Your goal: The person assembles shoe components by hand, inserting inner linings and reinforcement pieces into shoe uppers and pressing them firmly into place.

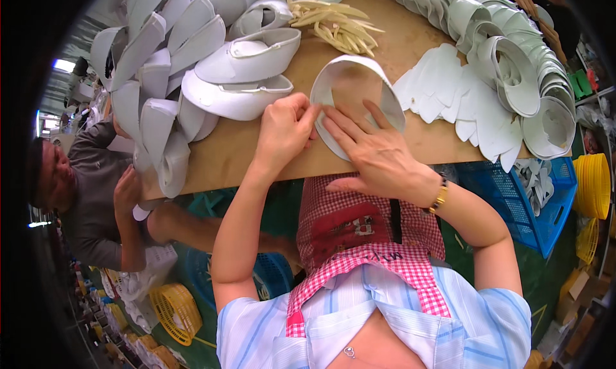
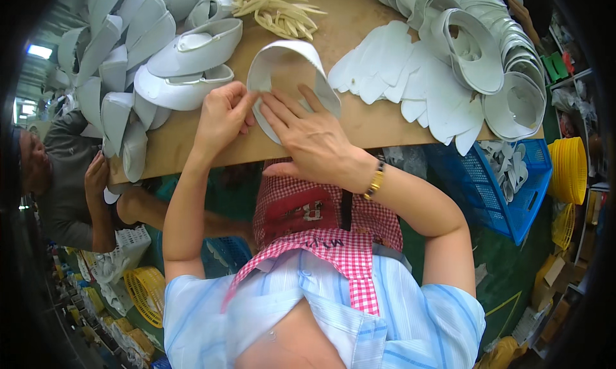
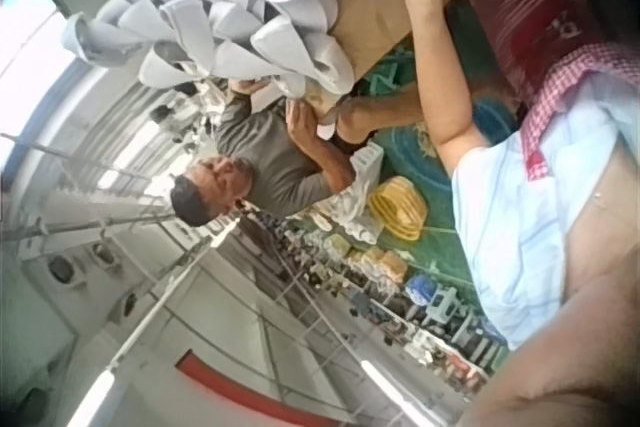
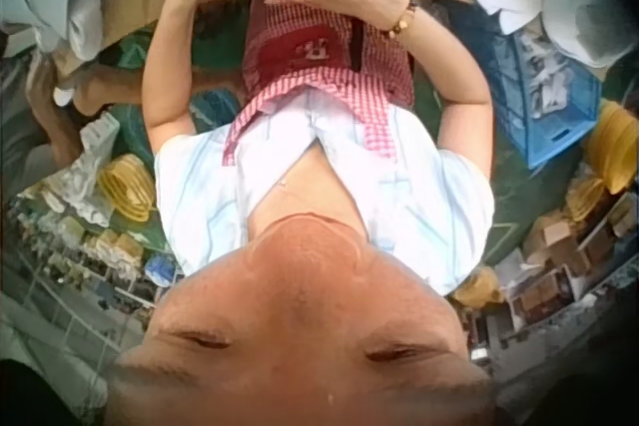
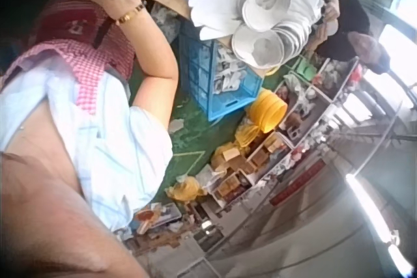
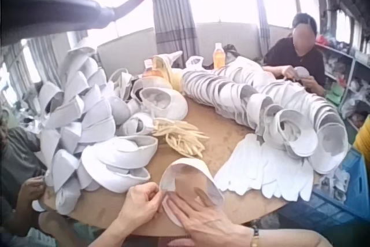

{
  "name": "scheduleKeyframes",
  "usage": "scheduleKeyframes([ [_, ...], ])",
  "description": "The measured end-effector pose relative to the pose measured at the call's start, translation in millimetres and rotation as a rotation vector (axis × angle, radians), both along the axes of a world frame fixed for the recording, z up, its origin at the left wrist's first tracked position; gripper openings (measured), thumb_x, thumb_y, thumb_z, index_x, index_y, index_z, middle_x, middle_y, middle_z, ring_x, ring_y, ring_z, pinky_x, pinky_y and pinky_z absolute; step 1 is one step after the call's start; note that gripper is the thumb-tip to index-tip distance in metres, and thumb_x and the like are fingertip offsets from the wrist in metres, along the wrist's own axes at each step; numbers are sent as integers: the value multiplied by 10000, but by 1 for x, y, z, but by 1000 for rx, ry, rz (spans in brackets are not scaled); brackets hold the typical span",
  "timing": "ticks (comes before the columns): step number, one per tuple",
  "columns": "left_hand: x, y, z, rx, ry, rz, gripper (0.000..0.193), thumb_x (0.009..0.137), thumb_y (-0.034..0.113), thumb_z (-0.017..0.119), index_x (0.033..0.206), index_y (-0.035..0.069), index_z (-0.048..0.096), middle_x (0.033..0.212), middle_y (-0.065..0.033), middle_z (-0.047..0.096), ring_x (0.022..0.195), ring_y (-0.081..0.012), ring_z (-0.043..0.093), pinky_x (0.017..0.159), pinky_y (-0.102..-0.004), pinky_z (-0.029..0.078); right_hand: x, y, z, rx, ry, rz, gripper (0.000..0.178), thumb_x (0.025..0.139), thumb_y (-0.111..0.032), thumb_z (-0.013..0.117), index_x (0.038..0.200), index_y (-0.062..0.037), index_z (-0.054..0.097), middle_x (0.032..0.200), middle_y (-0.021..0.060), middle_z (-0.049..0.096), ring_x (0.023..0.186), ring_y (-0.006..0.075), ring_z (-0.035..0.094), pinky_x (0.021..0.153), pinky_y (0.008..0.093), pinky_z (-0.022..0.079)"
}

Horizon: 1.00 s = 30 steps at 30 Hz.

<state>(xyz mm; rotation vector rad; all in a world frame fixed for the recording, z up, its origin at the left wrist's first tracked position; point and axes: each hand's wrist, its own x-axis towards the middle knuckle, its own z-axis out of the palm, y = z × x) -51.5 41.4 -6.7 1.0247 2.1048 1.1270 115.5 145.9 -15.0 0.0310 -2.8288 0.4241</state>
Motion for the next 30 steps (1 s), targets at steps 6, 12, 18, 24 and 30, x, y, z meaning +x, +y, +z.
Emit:
scheduleKeyframes([
  [6, -2, 5, -5, 59, 214, 70, 258, 893, 168, 621, 729, -27, 576, 484, -70, 563, 397, -101, 531, 379, -252, 403, -3, -4, -1, 115, -45, 28, 1045, 573, -415, 820, 1403, 15, 353, 1452, 120, 386, 1375, 241, 331, 1150, 501, 188],
  [12, 0, -2, -5, -3, 406, 53, 234, 862, 199, 670, 778, -12, 616, 601, -92, 622, 495, -131, 600, 436, -281, 442, 14, -7, 2, -35, 24, 103, 766, 678, -301, 785, 1301, -9, 449, 1369, 127, 468, 1289, 278, 429, 1097, 429, 325],
  [18, 5, -28, 4, 266, 1092, -537, 304, 710, 46, 657, 1013, 80, 667, 1058, -57, 662, 972, -260, 641, 926, -382, 496, 28, 40, 16, -250, 33, 147, 211, 780, -82, 683, 972, -38, 604, 1024, 94, 604, 981, 292, 564, 847, 378, 474],
  [24, -2, -30, 13, 161, 1245, -779, 306, 726, 80, 637, 1025, 20, 656, 1060, -106, 656, 976, -244, 647, 914, -363, 509, 8, 11, -2, -288, 229, 84, 254, 770, -67, 670, 1013, -21, 612, 1021, 114, 601, 1004, 307, 554, 863, 381, 478],
  [30, -1, -28, 18, 161, 1477, -901, 326, 747, 112, 610, 1042, -23, 645, 1051, -127, 655, 953, -238, 656, 878, -355, 528, 12, 3, -7, -407, 233, -18, 296, 772, -40, 663, 1061, -3, 606, 1137, 152, 539, 1042, 311, 548, 894, 393, 473],
])
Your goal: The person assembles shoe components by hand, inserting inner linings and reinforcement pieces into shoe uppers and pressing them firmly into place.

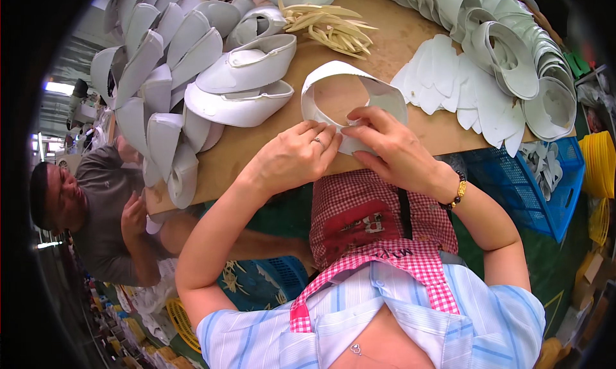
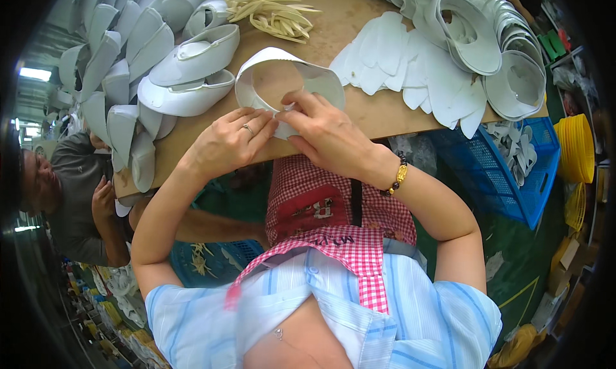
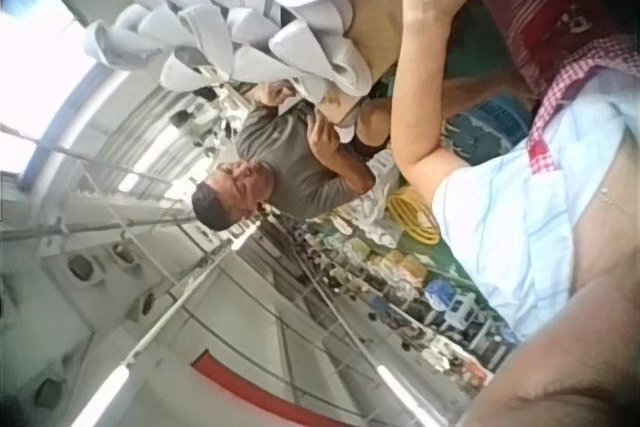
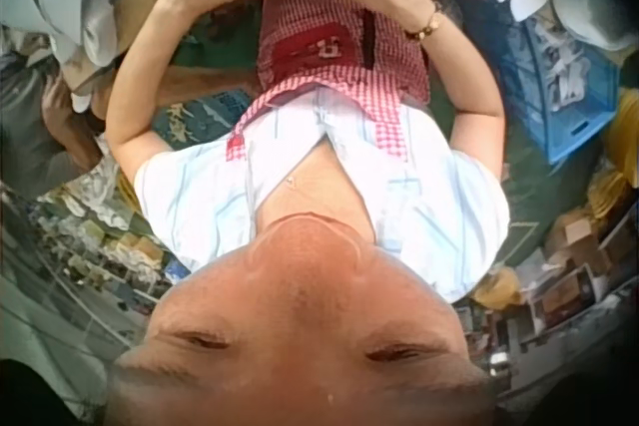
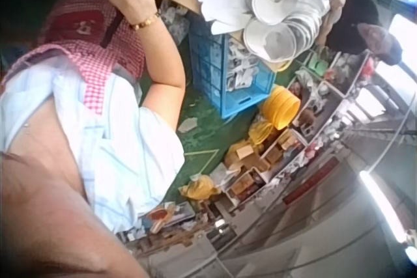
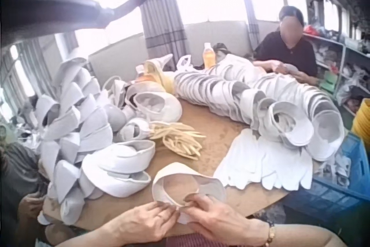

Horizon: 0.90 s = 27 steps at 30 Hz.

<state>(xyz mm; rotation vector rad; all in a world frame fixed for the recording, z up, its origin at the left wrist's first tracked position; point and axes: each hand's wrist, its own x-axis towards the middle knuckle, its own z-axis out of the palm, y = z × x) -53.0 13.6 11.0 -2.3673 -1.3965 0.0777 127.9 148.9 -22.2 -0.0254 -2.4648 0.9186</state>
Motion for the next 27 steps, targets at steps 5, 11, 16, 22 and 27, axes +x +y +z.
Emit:
scheduleKeyframes([
  [5, -3, 0, -6, 8, -150, 25, 324, 704, 76, 657, 1018, -2, 653, 1024, -121, 663, 933, -249, 664, 840, -350, 545, -1, 0, -7, 63, -7, 3, 330, 790, -46, 651, 1112, -3, 593, 1169, 164, 507, 1047, 308, 543, 903, 392, 473],
  [11, -12, 1, -19, 104, -444, 49, 277, 708, 65, 706, 979, 39, 654, 998, -74, 678, 880, -241, 677, 800, -350, 558, 1, 1, -3, 211, -29, 66, 433, 801, -48, 637, 1227, -17, 566, 1188, 152, 500, 1055, 312, 531, 903, 380, 478],
  [16, -15, -1, -10, -2, -371, 47, 306, 736, 64, 666, 1038, 32, 630, 1036, -87, 668, 900, -263, 671, 815, -352, 557, 6, 1, -2, 343, -63, 105, 439, 817, -118, 629, 1238, -13, 562, 1186, 128, 504, 1097, 311, 499, 920, 388, 469],
  [22, -4, -13, -5, -48, -199, 72, 362, 784, 102, 570, 1129, -5, 571, 1172, -161, 600, 1082, -299, 599, 968, -396, 477, 22, -5, 14, 359, 13, 235, 268, 764, -164, 670, 992, -26, 645, 1127, 126, 533, 1062, 272, 520, 892, 395, 453],
  [27, 15, -20, -5, -72, -44, 164, 367, 813, 113, 517, 1156, -15, 538, 1210, -199, 561, 1165, -325, 546, 1032, -420, 424, 17, 39, 35, 222, 428, -426, 202, 792, -156, 669, 963, -52, 641, 946, 110, 610, 885, 300, 593, 744, 381, 492],
])
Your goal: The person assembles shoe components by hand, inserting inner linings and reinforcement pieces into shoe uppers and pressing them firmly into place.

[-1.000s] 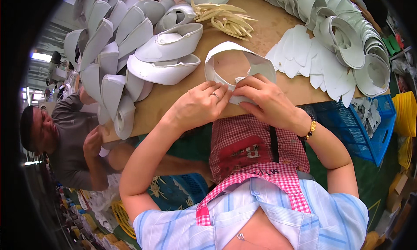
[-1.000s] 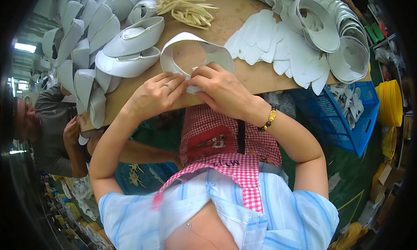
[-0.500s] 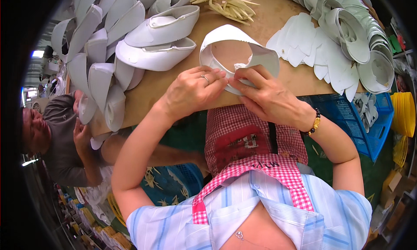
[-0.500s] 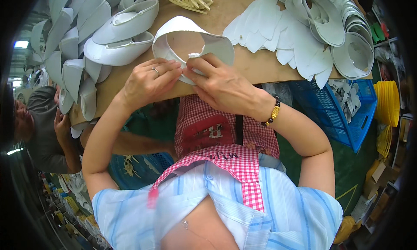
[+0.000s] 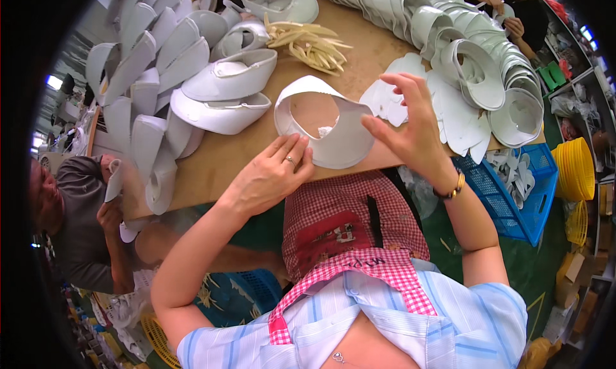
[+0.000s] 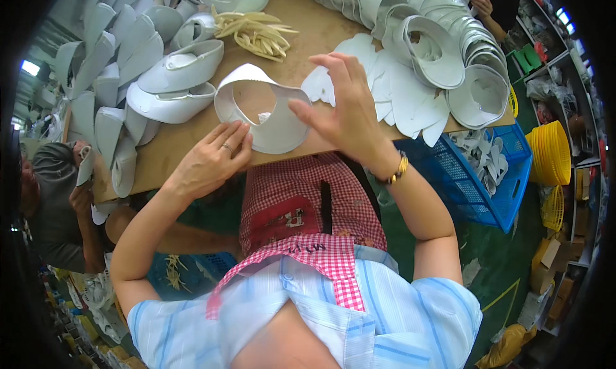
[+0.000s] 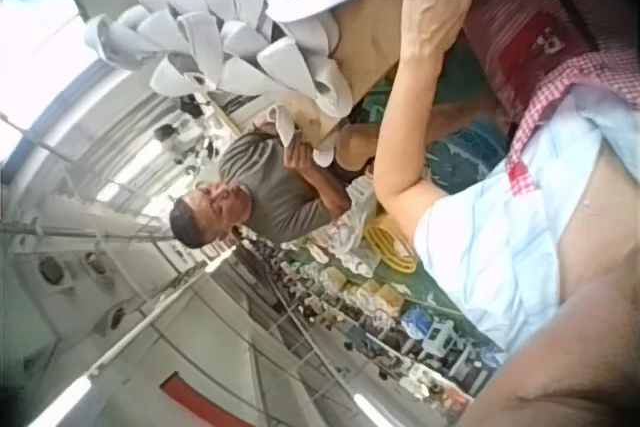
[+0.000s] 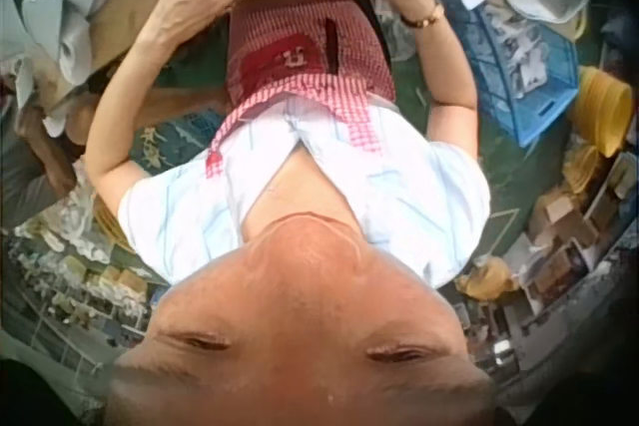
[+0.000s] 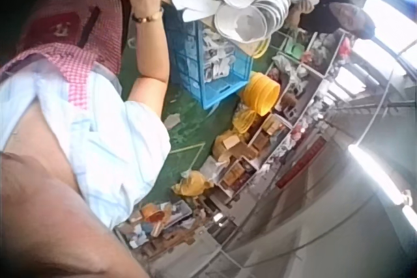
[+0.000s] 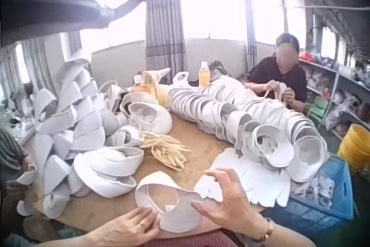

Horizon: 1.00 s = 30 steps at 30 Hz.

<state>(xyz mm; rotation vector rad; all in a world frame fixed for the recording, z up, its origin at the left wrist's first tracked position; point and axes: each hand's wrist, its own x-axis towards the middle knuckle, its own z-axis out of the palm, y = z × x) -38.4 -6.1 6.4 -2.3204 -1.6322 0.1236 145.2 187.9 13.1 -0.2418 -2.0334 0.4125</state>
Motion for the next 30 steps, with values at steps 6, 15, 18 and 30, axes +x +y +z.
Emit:
scheduleKeyframes([
  [6, 23, 0, -6, 502, -506, 301, 283, 856, 116, 611, 1081, -49, 567, 1180, -176, 574, 1077, -276, 573, 947, -385, 448, -3, 10, -28, -592, -469, 233, 223, 895, -202, 638, 936, 17, 626, 713, 73, 627, 523, 193, 558, 531, 285, 468],
  [15, 62, 23, 21, 139, -1692, 634, 235, 990, 127, 459, 912, -53, 588, 687, -69, 648, 561, -106, 617, 498, -215, 472, 24, 5, -24, -767, -254, 338, 254, 947, -214, 582, 936, 37, 619, 658, 59, 613, 605, 60, 525, 536, 258, 441],
  [18, 65, 28, 15, 81, -1691, 505, 220, 981, 118, 475, 1017, -55, 607, 707, -74, 660, 592, -99, 623, 526, -215, 484, 49, 22, -3, -852, -260, 279, 248, 946, -212, 581, 905, 29, 616, 653, 50, 615, 578, 67, 507, 530, 249, 433],
  [30, 57, 60, -26, 181, -1332, 499, 179, 903, 101, 598, 1040, 10, 670, 611, -62, 628, 535, -94, 606, 523, -239, 467, 146, 203, 25, 83, -556, -671, 371, 774, -192, 714, 1102, -47, 617, 1025, 164, 630, 975, 333, 600, 853, 402, 482],
])
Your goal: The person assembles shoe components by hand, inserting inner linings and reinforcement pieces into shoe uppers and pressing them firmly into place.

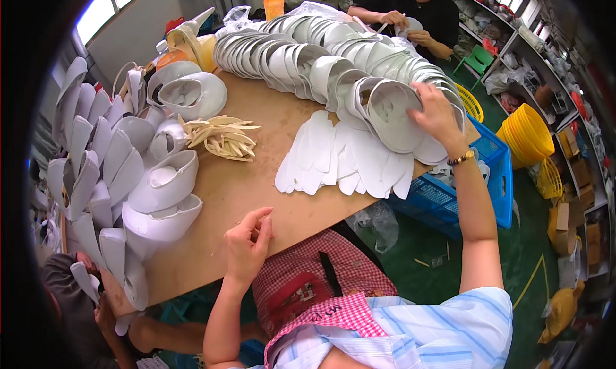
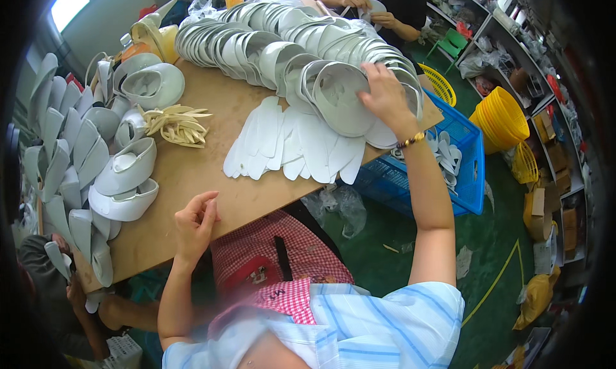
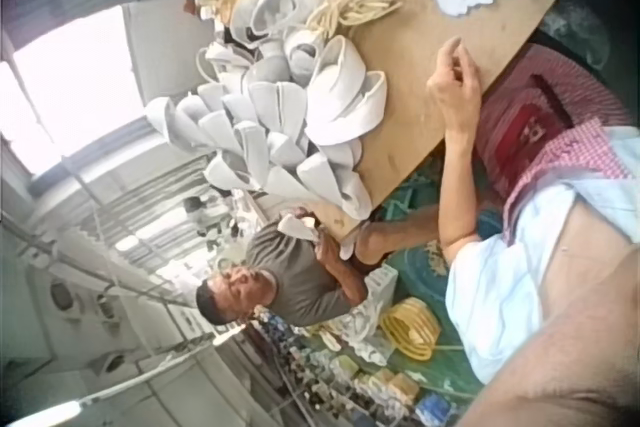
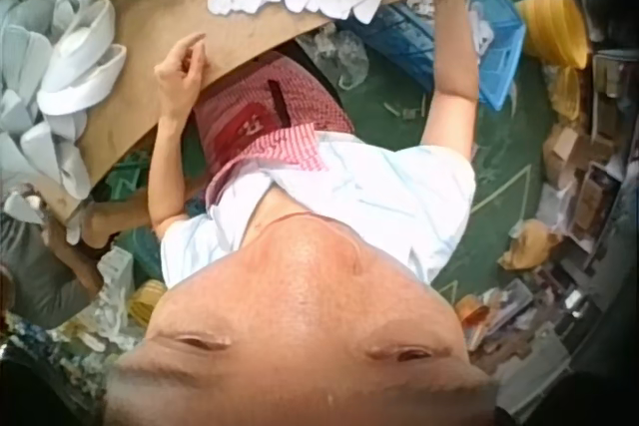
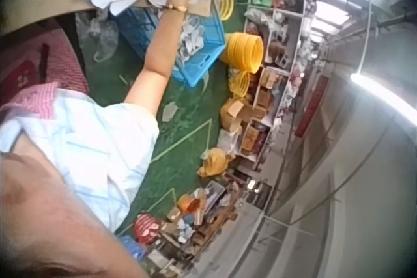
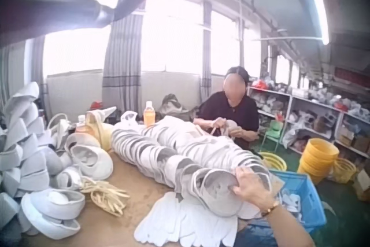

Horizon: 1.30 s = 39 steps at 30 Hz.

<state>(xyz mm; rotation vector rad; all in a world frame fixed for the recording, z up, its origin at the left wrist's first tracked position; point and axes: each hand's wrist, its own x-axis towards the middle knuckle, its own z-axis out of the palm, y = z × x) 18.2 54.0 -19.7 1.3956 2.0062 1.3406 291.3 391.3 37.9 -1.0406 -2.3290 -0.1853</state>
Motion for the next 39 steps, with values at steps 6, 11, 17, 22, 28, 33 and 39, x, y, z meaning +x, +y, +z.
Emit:
scheduleKeyframes([
  [6, 5, 0, 6, 36, 40, 17, 168, 871, 69, 621, 1020, 14, 675, 647, -82, 640, 519, -116, 607, 509, -254, 466, -53, 69, 14, -232, -302, 289, 456, 756, -84, 682, 1190, -34, 554, 1160, 190, 571, 1124, 338, 533, 974, 388, 421],
  [11, 6, -2, 6, 37, 157, 30, 167, 830, 27, 635, 991, 21, 679, 720, -118, 659, 530, -166, 610, 513, -271, 473, -85, 58, 19, -385, -221, 296, 446, 761, -61, 662, 1193, -26, 554, 1169, 209, 590, 1140, 353, 540, 967, 393, 428],
  [17, 6, -4, 7, 37, 206, 24, 149, 822, 29, 642, 965, 27, 680, 764, -128, 666, 565, -210, 617, 533, -299, 480, -104, 75, 50, -231, -398, 326, 326, 793, -155, 660, 1105, -69, 616, 1001, 197, 659, 996, 354, 616, 876, 414, 461],
  [22, 5, 3, 4, 53, 208, 24, 138, 817, 24, 643, 950, 28, 678, 763, -134, 664, 579, -224, 619, 546, -313, 482, -136, 82, 53, -143, -574, 337, 294, 785, -199, 673, 1025, -44, 603, 986, 186, 649, 999, 352, 607, 857, 413, 453],
  [28, 5, 0, 4, 73, 262, 13, 184, 793, 24, 660, 976, 45, 676, 739, -110, 648, 617, -227, 622, 569, -312, 489, -131, 99, 38, -248, -585, 305, 404, 792, -110, 659, 1147, -71, 471, 1018, 194, 647, 981, 380, 608, 834, 433, 469],
  [33, 22, 42, 27, 189, 646, -261, 416, 811, 212, 690, 1199, 93, 595, 1184, -111, 569, 1044, -260, 553, 873, -400, 443, -116, 75, 41, -122, -389, 446, 411, 796, -54, 639, 1173, -102, 483, 981, 171, 672, 960, 369, 627, 821, 441, 480],
  [39, 37, 104, -3, -74, 788, -377, 582, 867, 478, 573, 1366, 195, 477, 1447, -126, 383, 1337, -372, 308, 1050, -628, 223, -135, 50, 72, -137, -552, 332, 640, 774, -20, 631, 1358, -160, 408, 904, 174, 666, 896, 362, 640, 787, 438, 493],
])
